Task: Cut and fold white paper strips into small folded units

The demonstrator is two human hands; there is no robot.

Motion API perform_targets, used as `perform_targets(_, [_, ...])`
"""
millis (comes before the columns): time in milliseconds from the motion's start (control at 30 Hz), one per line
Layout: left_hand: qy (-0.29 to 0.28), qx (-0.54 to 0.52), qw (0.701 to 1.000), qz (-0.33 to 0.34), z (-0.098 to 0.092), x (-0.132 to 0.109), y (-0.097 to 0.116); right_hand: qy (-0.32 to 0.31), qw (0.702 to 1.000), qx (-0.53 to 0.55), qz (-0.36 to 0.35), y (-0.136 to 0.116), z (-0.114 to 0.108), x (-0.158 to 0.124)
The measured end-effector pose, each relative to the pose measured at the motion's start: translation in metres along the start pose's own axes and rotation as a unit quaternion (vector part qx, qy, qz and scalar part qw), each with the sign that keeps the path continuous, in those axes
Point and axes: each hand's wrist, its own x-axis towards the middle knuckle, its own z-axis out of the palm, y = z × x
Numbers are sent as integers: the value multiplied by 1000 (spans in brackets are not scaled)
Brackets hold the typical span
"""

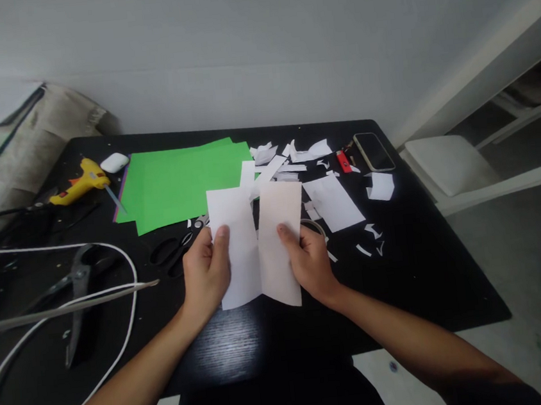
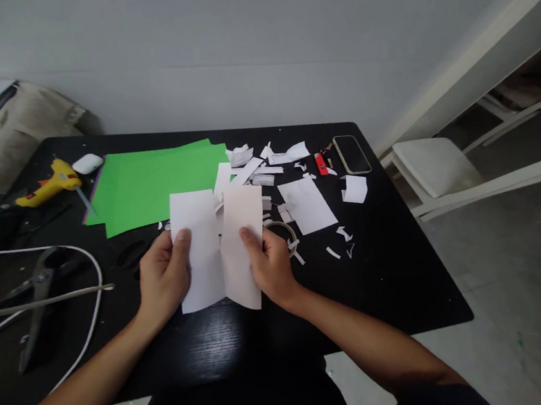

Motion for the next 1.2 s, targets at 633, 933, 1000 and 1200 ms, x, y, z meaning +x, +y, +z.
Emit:
perform_targets(633, [-76,-57,995,-31,0,1,2,18,997,69,33,-4,-3,7])
perform_targets(933, [-25,-3,1000,14,-2,3,0,-27,999,27,13,-3,-2,6])
perform_targets(1000, [-21,9,1000,14,-1,4,0,-21,1000,16,4,-2,-2,5])
perform_targets(1200, [-5,27,999,16,-2,4,-1,-28,999,3,-28,-1,-2,0])
